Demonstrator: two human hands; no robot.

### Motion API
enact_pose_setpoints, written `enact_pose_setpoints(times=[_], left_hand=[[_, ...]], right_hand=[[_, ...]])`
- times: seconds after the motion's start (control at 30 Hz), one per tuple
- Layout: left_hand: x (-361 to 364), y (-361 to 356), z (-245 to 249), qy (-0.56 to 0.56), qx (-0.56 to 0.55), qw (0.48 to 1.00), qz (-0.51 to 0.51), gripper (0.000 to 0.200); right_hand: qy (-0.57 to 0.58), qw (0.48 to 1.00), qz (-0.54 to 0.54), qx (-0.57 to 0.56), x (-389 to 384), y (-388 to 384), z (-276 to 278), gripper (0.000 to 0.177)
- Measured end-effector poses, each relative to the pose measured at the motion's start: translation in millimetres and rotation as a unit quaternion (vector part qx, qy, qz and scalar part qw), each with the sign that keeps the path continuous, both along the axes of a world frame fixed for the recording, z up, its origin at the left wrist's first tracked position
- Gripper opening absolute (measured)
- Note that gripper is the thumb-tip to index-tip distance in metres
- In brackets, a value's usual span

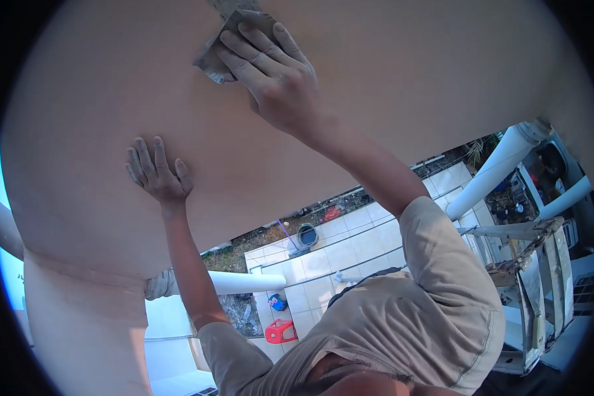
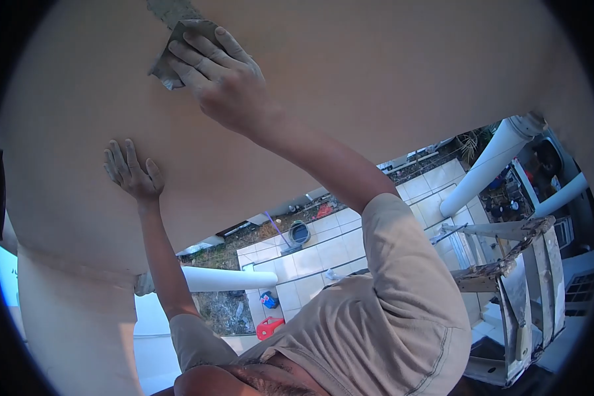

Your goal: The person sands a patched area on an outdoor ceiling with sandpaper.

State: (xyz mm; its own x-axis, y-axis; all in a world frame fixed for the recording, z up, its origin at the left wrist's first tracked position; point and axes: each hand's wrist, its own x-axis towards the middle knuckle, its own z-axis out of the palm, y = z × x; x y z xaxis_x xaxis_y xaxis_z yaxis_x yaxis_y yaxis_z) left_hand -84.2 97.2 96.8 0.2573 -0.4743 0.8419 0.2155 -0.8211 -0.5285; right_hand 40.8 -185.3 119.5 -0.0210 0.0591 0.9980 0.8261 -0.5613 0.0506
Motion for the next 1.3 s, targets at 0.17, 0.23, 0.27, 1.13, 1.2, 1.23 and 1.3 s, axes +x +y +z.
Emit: enact_pose_setpoints(times=[0.17,0.23,0.27,1.13,1.2,1.23,1.3], left_hand=[[0.2,-5.4,0.8,-0.004,-0.008,1.000,-0.002,0.053],[0.8,-5.0,0.0,-0.011,-0.012,1.000,-0.009,0.053],[-1.8,-4.1,-1.3,-0.010,-0.017,1.000,-0.007,0.053],[1.3,-3.6,-0.4,-0.005,-0.001,1.000,0.008,0.053],[-2.0,-4.1,1.3,0.000,-0.002,1.000,-0.002,0.053],[-5.8,-4.1,1.2,-0.008,0.000,1.000,0.002,0.053],[-1.3,-7.1,0.7,-0.007,-0.011,1.000,-0.006,0.053]], right_hand=[[0.008,0.999,-0.006,-0.038,2.7,-10.9,-104.1,0.029],[0.059,0.997,0.017,-0.053,0.5,-17.1,-124.4,0.028],[0.040,0.998,0.019,-0.045,-1.6,-14.0,-102.8,0.028],[0.010,0.998,0.035,0.054,4.3,-9.4,22.2,0.037],[0.017,0.999,0.031,0.034,4.8,-10.5,-11.9,0.034],[0.027,0.999,0.022,0.011,4.0,-12.6,-49.2,0.033],[0.029,0.999,0.033,-0.005,5.6,-13.6,-93.7,0.033]])
